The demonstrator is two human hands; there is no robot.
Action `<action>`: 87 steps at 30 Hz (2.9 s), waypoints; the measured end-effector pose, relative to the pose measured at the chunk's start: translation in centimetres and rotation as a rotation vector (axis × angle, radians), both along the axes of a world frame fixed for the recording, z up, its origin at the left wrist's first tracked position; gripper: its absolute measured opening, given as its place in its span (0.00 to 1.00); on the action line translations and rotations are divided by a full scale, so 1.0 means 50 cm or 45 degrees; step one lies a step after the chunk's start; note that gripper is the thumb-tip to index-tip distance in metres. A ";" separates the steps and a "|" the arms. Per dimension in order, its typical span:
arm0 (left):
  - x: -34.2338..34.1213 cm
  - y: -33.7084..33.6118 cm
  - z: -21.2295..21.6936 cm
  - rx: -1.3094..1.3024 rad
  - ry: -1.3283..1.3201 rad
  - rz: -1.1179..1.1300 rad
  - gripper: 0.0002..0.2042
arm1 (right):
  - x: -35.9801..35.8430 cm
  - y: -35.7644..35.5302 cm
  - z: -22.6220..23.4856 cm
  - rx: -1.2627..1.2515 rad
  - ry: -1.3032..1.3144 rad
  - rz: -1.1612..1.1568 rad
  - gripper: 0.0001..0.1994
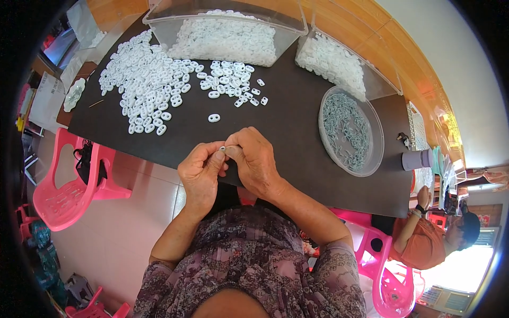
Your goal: The recorder is manually inserting small grey components into white plastic circular pieces at an assembly workbench.
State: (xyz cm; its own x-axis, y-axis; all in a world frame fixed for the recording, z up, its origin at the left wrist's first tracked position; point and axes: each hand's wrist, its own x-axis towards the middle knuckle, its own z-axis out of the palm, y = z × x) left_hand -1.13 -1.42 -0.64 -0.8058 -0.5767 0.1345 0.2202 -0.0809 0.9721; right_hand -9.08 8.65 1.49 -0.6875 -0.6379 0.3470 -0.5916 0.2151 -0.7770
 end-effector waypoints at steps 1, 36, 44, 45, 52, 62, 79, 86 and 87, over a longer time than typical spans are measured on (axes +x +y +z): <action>0.000 0.000 -0.001 -0.042 0.018 0.016 0.05 | -0.001 -0.001 0.001 0.013 0.060 0.008 0.01; 0.005 -0.036 0.028 0.554 0.121 -0.060 0.09 | -0.057 -0.003 0.032 -0.265 -0.978 0.085 0.09; 0.008 -0.016 0.029 0.448 0.089 -0.051 0.09 | -0.039 0.003 0.036 -0.387 -1.064 0.034 0.09; 0.008 -0.015 0.031 0.439 0.073 -0.048 0.09 | -0.039 0.004 0.035 -0.389 -1.065 0.033 0.09; 0.011 -0.015 0.033 0.438 0.050 -0.047 0.09 | -0.040 0.008 0.035 -0.399 -1.071 0.019 0.09; 0.001 -0.021 0.034 0.434 0.178 -0.021 0.08 | -0.030 0.006 0.039 -0.310 -1.211 0.129 0.10; 0.001 -0.015 0.028 0.593 0.150 -0.098 0.07 | -0.004 0.000 0.030 -0.336 -0.993 0.056 0.07; 0.003 -0.011 0.029 0.626 0.144 -0.131 0.07 | 0.001 -0.002 0.019 -0.374 -0.996 0.002 0.08; 0.003 -0.012 0.030 0.622 0.137 -0.124 0.07 | 0.001 -0.003 0.022 -0.375 -0.995 0.001 0.08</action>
